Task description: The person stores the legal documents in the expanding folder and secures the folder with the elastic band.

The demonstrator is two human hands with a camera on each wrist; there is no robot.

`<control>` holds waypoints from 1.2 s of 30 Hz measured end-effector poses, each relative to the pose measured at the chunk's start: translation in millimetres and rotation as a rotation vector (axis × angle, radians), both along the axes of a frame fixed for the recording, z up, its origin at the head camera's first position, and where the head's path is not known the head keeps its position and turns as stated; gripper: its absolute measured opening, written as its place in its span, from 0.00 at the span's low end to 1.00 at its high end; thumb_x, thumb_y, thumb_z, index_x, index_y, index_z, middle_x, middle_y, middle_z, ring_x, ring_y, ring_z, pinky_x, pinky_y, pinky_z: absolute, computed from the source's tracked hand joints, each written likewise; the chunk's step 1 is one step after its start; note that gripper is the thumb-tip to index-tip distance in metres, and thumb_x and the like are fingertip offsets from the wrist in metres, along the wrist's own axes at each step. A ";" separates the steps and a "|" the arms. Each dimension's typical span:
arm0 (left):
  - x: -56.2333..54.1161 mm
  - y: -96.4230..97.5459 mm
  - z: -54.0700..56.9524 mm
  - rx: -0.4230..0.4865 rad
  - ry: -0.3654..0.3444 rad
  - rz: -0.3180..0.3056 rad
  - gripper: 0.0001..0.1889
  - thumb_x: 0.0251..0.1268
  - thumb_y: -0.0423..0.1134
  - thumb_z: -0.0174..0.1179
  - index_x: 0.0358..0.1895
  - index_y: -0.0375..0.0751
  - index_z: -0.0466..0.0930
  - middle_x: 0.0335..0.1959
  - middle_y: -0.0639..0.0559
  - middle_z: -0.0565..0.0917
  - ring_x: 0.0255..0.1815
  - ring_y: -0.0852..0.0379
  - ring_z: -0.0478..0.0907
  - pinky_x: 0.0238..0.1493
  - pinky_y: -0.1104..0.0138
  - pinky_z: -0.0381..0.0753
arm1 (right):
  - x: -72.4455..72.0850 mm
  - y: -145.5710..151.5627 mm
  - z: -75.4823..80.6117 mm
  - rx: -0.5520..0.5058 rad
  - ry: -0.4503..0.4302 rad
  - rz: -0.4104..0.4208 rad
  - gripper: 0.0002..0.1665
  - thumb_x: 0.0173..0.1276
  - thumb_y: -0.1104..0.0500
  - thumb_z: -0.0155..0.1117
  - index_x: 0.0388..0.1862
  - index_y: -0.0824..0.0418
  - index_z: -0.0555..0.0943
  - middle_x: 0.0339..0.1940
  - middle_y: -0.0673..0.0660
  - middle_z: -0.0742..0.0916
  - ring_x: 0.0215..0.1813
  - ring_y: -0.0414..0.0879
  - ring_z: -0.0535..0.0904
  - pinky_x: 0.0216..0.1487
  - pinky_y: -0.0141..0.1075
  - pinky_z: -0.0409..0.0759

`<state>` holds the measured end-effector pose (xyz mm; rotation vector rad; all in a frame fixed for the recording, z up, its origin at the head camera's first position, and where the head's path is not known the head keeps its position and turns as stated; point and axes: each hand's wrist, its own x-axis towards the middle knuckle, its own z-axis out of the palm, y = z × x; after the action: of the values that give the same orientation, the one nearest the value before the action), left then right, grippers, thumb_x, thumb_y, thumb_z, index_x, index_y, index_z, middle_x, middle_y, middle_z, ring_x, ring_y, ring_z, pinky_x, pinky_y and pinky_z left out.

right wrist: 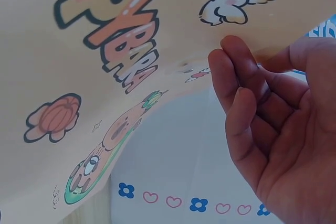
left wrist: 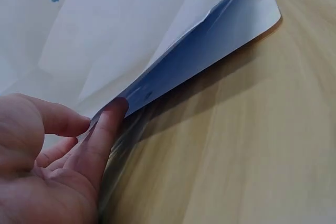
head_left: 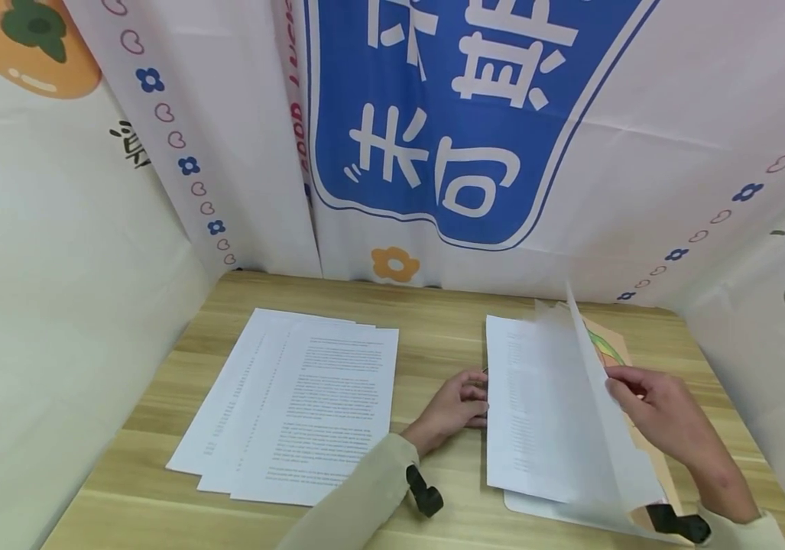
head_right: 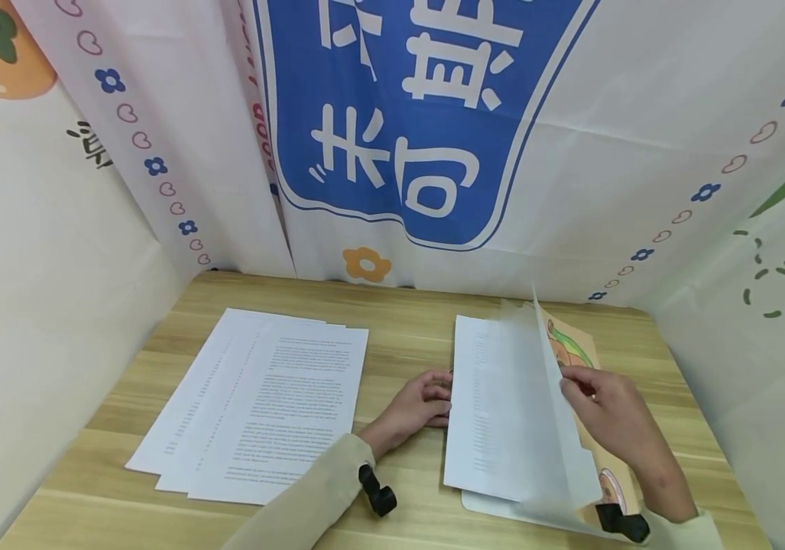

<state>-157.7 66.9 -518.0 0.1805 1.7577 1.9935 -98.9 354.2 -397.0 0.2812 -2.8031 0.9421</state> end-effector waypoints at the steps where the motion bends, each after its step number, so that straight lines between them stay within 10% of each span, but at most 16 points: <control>1: 0.7 2.4 -0.6 -0.003 0.003 -0.001 0.23 0.69 0.19 0.59 0.65 0.35 0.73 0.42 0.45 0.82 0.38 0.54 0.82 0.42 0.60 0.87 | -0.3 -0.5 -0.1 0.003 0.008 0.002 0.14 0.74 0.68 0.62 0.54 0.75 0.84 0.39 0.60 0.88 0.30 0.38 0.75 0.26 0.32 0.76; 36: 14.2 24.3 7.1 -0.090 -0.029 -0.200 0.28 0.75 0.31 0.60 0.74 0.30 0.66 0.35 0.46 0.84 0.26 0.51 0.86 0.32 0.62 0.86 | 1.8 -1.1 -0.5 -0.034 0.015 0.026 0.16 0.77 0.67 0.60 0.57 0.77 0.82 0.30 0.55 0.83 0.22 0.39 0.72 0.18 0.33 0.70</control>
<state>-143.5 91.2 -510.9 0.2846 1.7342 1.7649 -97.1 353.1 -397.5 0.3197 -2.7733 0.9883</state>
